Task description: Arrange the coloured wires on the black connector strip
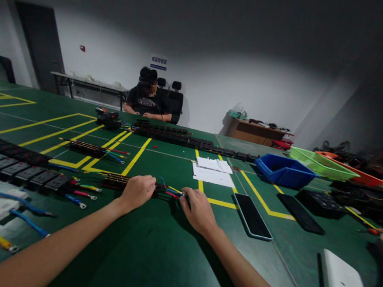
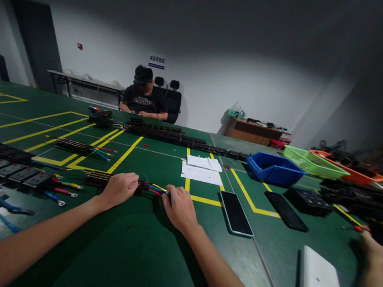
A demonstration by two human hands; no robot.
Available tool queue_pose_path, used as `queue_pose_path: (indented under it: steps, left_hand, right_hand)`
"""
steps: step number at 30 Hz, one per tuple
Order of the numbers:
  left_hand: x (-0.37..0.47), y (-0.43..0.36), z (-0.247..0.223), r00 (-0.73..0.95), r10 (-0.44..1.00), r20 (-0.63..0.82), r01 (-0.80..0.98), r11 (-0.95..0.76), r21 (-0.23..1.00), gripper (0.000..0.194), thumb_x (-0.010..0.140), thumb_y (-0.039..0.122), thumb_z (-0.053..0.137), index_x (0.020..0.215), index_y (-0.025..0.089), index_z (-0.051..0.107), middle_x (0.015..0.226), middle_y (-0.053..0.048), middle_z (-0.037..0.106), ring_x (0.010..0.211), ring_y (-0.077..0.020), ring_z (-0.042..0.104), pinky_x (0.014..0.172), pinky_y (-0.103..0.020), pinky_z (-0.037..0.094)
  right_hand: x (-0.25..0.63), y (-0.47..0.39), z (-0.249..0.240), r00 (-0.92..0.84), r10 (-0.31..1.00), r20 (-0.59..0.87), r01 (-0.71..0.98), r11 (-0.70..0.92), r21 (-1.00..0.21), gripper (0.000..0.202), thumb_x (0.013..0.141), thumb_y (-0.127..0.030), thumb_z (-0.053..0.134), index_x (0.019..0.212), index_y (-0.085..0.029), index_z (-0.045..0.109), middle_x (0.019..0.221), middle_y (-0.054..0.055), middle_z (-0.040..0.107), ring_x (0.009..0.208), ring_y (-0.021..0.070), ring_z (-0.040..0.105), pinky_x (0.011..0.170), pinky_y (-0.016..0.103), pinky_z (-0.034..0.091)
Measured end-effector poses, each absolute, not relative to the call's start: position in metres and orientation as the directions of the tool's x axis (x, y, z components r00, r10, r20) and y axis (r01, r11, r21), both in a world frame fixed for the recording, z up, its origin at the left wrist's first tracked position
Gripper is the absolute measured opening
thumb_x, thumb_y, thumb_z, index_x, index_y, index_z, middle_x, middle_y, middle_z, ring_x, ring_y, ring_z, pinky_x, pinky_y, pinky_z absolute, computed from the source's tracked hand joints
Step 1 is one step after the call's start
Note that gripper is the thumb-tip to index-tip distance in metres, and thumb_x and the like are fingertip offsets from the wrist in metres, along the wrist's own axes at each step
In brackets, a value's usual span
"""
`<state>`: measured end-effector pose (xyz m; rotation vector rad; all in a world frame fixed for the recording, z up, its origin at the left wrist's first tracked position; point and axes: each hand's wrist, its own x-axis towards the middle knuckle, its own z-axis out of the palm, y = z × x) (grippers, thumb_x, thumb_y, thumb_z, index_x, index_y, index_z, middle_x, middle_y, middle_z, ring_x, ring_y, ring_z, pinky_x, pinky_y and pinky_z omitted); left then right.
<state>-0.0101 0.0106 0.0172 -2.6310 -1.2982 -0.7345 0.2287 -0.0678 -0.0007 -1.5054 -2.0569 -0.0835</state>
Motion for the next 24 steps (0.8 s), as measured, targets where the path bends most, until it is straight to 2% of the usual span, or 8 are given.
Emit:
queue_pose_path:
  steps: [9, 16, 20, 24]
  left_hand:
    - [-0.0102, 0.0098, 0.0184, 0.515, 0.721, 0.463, 0.771, -0.626, 0.116, 0.026, 0.094, 0.015, 0.045, 0.069, 0.018, 0.051, 0.070, -0.002, 0.057, 0.063, -0.0151, 0.052, 0.060, -0.027, 0.032]
    - [-0.0099, 0.0091, 0.0189, 0.514, 0.721, 0.465, 0.767, -0.629, 0.129, 0.026, 0.094, 0.015, 0.044, 0.069, 0.018, 0.052, 0.069, -0.002, 0.057, 0.063, -0.0150, 0.052, 0.059, -0.026, 0.033]
    - [-0.0100, 0.0101, 0.0179, 0.516, 0.727, 0.453, 0.764, -0.630, 0.141, 0.027, 0.095, 0.015, 0.044, 0.069, 0.018, 0.052, 0.068, -0.001, 0.056, 0.062, -0.0145, 0.051, 0.058, -0.026, 0.033]
    - [-0.0103, 0.0109, 0.0174, 0.519, 0.723, 0.456, 0.765, -0.631, 0.131, 0.027, 0.094, 0.015, 0.044, 0.069, 0.018, 0.052, 0.069, -0.002, 0.057, 0.062, -0.0147, 0.052, 0.059, -0.026, 0.033]
  right_hand:
    - [0.2306, -0.0685, -0.0018, -0.207, 0.812, 0.545, 0.875, 0.403, -0.268, 0.024, 0.102, -0.031, 0.046, 0.121, -0.020, 0.058, 0.116, 0.011, 0.065, 0.107, 0.0247, 0.059, 0.094, 0.039, 0.047]
    - [0.2291, -0.0674, -0.0020, -0.226, 0.858, 0.461, 0.898, 0.367, -0.242, 0.022, 0.103, -0.033, 0.048, 0.115, -0.020, 0.061, 0.101, 0.008, 0.069, 0.094, 0.0229, 0.061, 0.085, 0.037, 0.047]
    - [0.2297, -0.0669, -0.0034, -0.188, 0.858, 0.478, 0.896, 0.349, -0.274, 0.021, 0.102, -0.034, 0.049, 0.110, -0.019, 0.061, 0.098, 0.008, 0.069, 0.093, 0.0227, 0.061, 0.084, 0.037, 0.047]
    - [0.2312, -0.0658, -0.0041, -0.244, 0.816, 0.524, 0.869, 0.424, -0.256, 0.022, 0.102, -0.031, 0.048, 0.099, -0.021, 0.067, 0.102, 0.008, 0.070, 0.097, 0.0218, 0.061, 0.088, 0.037, 0.048]
